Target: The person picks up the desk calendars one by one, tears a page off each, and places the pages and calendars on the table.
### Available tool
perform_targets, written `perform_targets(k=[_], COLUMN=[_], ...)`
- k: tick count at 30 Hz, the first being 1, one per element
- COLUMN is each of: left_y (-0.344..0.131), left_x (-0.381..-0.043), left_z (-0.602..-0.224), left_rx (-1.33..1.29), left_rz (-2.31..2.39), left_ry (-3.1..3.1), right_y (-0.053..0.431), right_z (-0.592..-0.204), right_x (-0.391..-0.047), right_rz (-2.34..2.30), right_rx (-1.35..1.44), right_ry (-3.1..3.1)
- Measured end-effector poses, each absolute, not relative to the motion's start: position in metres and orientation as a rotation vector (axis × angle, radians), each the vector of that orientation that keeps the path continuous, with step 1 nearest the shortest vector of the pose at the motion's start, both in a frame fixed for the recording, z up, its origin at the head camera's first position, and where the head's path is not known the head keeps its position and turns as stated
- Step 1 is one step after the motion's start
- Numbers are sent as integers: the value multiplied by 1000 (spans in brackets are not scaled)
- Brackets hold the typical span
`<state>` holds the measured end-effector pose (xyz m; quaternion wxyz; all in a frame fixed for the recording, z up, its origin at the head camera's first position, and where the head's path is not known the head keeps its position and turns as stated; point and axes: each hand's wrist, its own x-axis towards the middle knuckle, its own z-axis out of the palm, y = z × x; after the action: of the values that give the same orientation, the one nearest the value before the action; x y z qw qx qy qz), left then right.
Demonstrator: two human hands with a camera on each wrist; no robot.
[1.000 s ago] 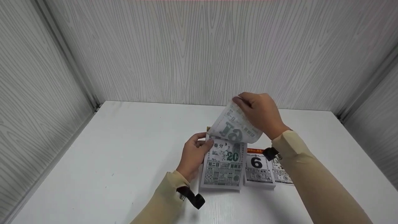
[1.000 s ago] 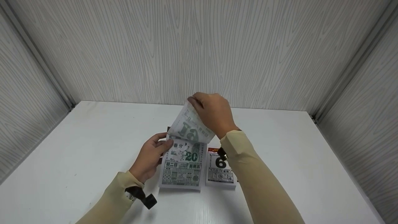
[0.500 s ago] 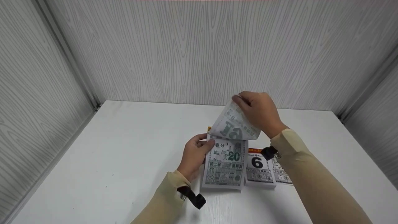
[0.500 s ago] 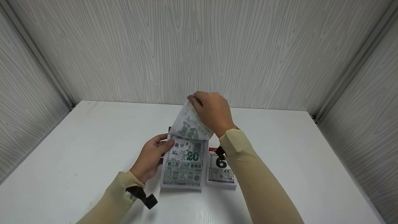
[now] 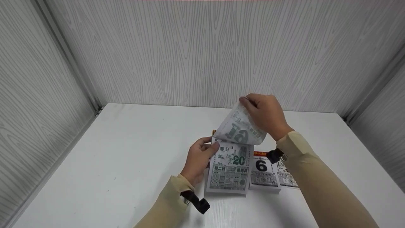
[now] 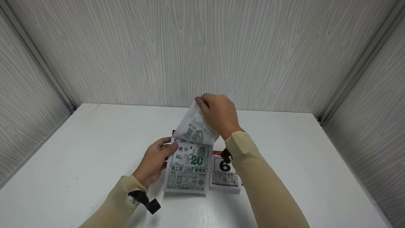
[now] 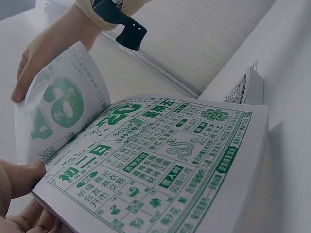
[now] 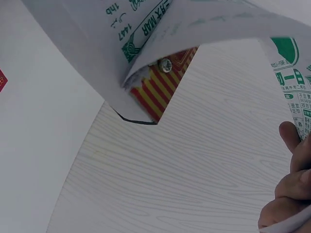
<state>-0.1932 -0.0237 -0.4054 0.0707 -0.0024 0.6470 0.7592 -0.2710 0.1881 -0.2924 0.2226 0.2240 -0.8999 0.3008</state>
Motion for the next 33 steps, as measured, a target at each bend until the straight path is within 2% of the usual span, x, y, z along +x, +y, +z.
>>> perform_targets(k=[14, 33], left_y=[-20, -19], left_x=[-196, -197], left_z=[-407, -408], left_rx=[1, 26], left_rz=[2320, 2330], left_ry=[1912, 1898], right_y=[194, 199], right_z=[-296, -296], right_x=[-273, -277], right_rz=[786, 997], right_rx=[575, 470], right_ry=[-2487, -2566])
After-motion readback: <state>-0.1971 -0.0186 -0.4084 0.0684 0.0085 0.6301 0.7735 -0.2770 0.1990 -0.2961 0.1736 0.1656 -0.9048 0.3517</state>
